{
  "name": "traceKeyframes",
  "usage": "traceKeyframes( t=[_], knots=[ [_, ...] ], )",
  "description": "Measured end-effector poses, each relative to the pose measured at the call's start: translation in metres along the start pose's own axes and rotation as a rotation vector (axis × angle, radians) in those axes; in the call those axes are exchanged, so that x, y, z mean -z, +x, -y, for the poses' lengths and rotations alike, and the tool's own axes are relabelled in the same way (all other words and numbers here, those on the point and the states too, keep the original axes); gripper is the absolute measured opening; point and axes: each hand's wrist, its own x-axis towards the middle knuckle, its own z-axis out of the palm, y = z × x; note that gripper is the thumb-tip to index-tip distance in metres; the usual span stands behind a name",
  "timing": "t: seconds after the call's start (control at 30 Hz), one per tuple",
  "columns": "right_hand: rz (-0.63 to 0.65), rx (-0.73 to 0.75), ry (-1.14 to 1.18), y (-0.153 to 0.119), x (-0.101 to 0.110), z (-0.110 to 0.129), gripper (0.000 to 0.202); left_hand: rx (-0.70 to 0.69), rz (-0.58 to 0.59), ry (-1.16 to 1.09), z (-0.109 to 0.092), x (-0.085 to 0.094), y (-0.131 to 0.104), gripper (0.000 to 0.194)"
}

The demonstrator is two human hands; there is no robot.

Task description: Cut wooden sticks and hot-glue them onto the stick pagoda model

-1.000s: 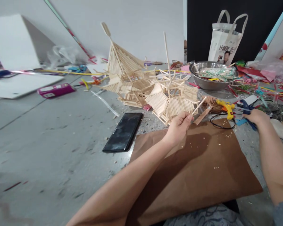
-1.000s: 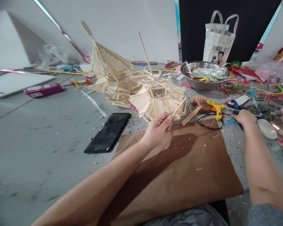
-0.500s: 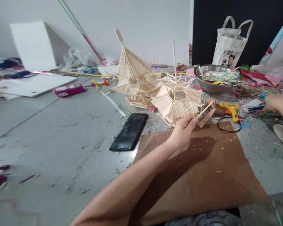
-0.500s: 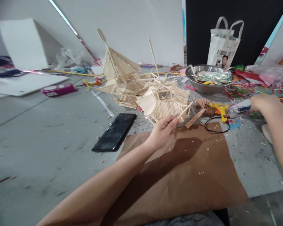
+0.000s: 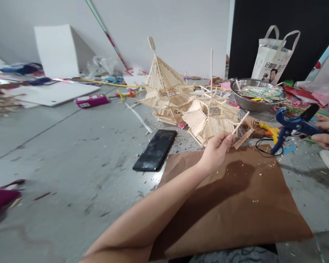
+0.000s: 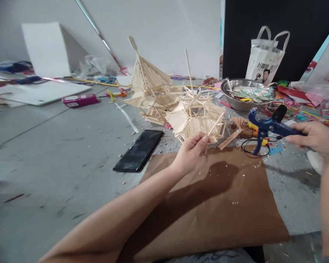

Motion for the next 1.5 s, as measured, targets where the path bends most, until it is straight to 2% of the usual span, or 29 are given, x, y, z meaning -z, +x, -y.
traceKeyframes(
  t=[0.03,0.13,0.23,0.4,0.53,0.73,0.9,0.97,1.17,1.33,1.5],
  knots=[
    [0.134,0.024,0.168,-0.004,-0.017,0.005,0.036,-0.014,-0.028,-0.01,-0.001,-0.001,-0.001,0.03],
    [0.23,0.095,0.454,-0.01,-0.069,0.018,0.031,-0.062,-0.146,-0.005,-0.003,-0.005,-0.003,0.029],
    [0.329,0.13,0.67,-0.01,-0.107,0.026,0.032,-0.055,-0.209,-0.007,-0.001,-0.009,-0.006,0.028],
    [0.304,0.064,1.001,-0.01,-0.14,0.031,0.031,0.134,-0.103,-0.081,0.007,-0.021,-0.012,0.031],
    [0.289,0.005,1.18,-0.015,-0.158,0.037,0.025,0.133,-0.087,-0.015,0.019,-0.026,-0.017,0.031],
    [0.298,-0.069,1.298,-0.026,-0.178,0.04,0.031,0.163,-0.065,-0.006,0.023,-0.029,-0.021,0.031],
    [0.506,0.066,1.241,-0.033,-0.191,0.035,0.041,0.225,0.004,-0.119,0.021,-0.034,-0.024,0.031],
    [0.527,0.09,1.215,-0.036,-0.192,0.036,0.046,0.236,0.012,-0.146,0.021,-0.036,-0.024,0.032],
    [0.422,0.075,1.238,-0.041,-0.19,0.045,0.052,0.24,-0.041,-0.115,0.026,-0.037,-0.024,0.033],
    [0.418,0.066,1.303,-0.033,-0.182,0.046,0.052,0.095,-0.203,0.023,0.022,-0.031,-0.019,0.03],
    [0.349,0.108,1.186,-0.03,-0.165,0.043,0.046,-0.012,-0.183,0.032,0.011,-0.019,-0.011,0.027]
  ],
)
